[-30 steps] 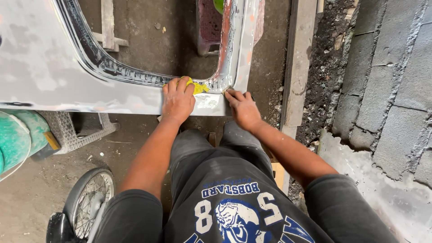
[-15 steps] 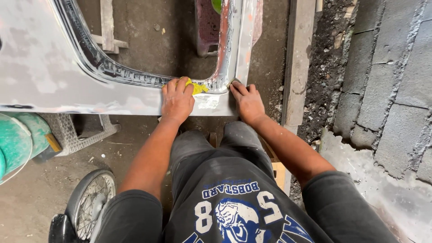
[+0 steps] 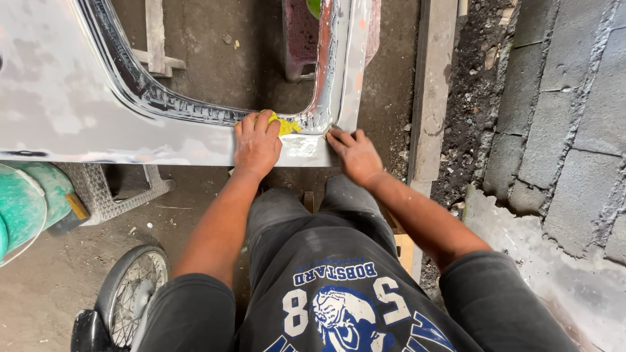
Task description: The person prepares a sanding block by wrapping it with sandpaper, then uses it to sand the edges and surface of a white car door. They wipe the sanded areas with a yellow cloth to remove dust.
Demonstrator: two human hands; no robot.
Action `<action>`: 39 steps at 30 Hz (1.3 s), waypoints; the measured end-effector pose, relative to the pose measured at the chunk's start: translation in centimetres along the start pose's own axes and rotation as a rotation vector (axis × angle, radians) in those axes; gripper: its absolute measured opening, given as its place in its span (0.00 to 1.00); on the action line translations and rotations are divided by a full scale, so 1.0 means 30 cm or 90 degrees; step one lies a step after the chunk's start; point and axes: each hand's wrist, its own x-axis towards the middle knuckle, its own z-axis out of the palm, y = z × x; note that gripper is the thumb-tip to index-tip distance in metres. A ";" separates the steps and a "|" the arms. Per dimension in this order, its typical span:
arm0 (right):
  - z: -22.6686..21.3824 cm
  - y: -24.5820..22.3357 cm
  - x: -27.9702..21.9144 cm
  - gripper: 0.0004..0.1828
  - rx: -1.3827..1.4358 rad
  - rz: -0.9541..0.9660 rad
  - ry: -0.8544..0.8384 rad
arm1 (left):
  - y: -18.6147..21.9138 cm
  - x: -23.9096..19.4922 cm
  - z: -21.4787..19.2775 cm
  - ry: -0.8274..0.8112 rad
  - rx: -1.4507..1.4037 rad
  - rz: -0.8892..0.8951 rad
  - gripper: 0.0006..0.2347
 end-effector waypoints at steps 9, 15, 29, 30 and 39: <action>0.036 -0.036 -0.023 0.37 0.058 -0.010 0.046 | 0.027 0.003 0.020 -0.004 0.020 -0.016 0.13; -0.023 0.043 0.070 0.29 0.044 0.017 0.011 | 0.115 -0.006 0.050 -0.004 -0.032 -0.010 0.15; -0.046 -0.035 0.166 0.26 0.055 0.101 -0.183 | 0.079 -0.025 -0.009 -0.045 -0.037 0.011 0.17; -0.029 -0.021 0.170 0.26 0.154 0.095 -0.163 | 0.084 -0.022 -0.003 -0.020 -0.032 0.009 0.17; -0.061 0.011 0.272 0.24 0.053 0.112 -0.387 | 0.051 -0.022 -0.026 -0.044 -0.045 0.032 0.17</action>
